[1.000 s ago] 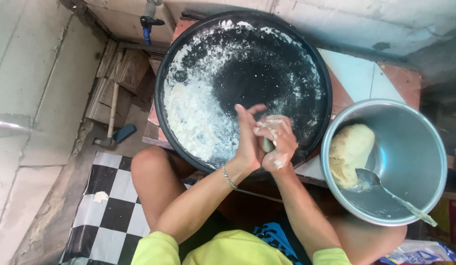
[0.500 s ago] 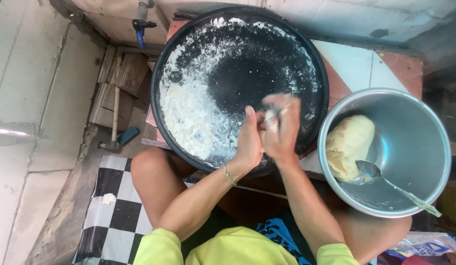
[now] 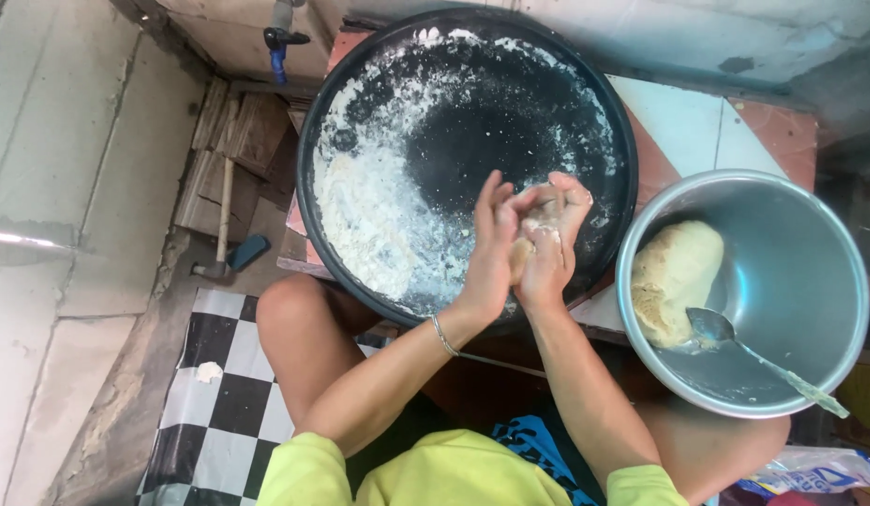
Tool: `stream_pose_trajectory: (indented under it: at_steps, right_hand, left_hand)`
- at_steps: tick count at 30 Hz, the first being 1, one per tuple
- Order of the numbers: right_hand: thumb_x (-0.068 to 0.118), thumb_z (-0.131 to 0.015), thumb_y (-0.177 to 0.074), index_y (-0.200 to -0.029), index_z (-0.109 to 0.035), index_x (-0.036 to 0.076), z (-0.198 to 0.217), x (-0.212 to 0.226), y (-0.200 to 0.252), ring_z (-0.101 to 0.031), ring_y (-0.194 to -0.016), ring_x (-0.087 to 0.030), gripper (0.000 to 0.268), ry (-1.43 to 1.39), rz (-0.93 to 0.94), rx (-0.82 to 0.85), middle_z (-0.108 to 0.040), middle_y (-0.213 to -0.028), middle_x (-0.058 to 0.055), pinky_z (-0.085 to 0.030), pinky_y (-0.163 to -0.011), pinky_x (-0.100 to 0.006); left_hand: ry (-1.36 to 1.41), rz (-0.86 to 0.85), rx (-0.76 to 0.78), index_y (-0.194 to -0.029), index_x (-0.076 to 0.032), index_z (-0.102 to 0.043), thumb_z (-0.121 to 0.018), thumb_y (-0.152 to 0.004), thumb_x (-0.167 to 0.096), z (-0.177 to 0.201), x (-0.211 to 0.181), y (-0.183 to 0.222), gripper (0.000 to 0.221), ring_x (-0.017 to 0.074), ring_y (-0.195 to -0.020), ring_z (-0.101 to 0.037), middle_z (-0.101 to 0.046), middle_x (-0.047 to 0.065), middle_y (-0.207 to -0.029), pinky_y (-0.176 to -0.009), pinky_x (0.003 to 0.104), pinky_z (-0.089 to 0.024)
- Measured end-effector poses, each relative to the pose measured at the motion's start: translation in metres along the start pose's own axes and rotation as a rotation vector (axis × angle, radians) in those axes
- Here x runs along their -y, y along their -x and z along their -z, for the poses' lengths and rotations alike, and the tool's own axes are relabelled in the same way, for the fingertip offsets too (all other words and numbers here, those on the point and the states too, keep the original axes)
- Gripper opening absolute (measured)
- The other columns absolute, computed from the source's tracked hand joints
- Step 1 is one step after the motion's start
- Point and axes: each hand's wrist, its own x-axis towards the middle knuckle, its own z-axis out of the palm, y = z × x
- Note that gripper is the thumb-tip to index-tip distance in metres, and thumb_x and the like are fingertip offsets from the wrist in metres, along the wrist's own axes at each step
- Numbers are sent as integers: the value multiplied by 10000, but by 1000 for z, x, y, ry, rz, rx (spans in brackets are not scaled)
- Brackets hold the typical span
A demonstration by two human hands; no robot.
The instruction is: The person is shaping small dough balls by pinching pieces from a bowl, rolling them between their palms, and placing them on a floured tray.
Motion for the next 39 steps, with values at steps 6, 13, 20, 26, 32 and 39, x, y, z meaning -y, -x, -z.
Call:
stream_pose_trajectory:
  at_steps: [6,13,20,26,32,39]
  right_hand:
    - [259,-327,-1101,-1220,-547,-4,1,10,-11,-518,-1254,-314,363,439,91,-36,-601,-1127,-197,-367,-1133,-446]
    - [-262,-487,-809,-721,-307,196,26,-22,-10,-300,-465,-72,499,-59,-40,-297,-317,-671,48,-244,-337,-211]
    - [-243,-474,-700,-818,-355,172,17,-14,-16,-383,-547,-63,448,-132,-170,-85,-301,-756,40,-292,-431,-196]
    - [-94,-510,-859,-1154,-532,68,13,-4,-15,-744,-996,-267,337,-255,-329,57,-667,-1174,-173,-636,-837,-353]
    - [500,-466,-1071,-1214,-642,-16,-15,11,-3,-652,-1032,-304,564,429,174,269,-674,-1112,-201,-519,-905,-452]
    - [122,-365,-1115,-1071,-563,1,2,-8,3,-547,-931,-313,236,432,247,4,-564,-985,-201,-416,-914,-464]
  left_hand:
    - [19,-4,-36,-1361,-39,-547,-484,-1085,-128,13,36,-1,296,288,-1182,-521,-559,197,-1277,-985,404,-426]
    - [422,208,-161,-1151,-78,-556,-447,-1032,-67,63,39,-40,161,136,-664,-587,-655,87,-798,-534,246,-455]
    - [542,179,-184,-1083,-34,-576,-490,-1033,-154,70,18,-45,156,177,-690,-601,-662,173,-830,-579,265,-436]
    - [571,183,-243,-1093,0,-582,-520,-1024,-155,71,23,-46,180,231,-747,-659,-696,220,-883,-619,306,-475]
    - [692,259,-127,-1379,-67,-546,-387,-1124,-411,41,21,-25,456,285,-1160,-618,-650,158,-1264,-992,427,-489]
    - [263,207,38,-1633,-162,-213,-360,-1022,-687,24,37,-15,819,390,-1502,-221,-208,201,-1640,-1228,515,-231]
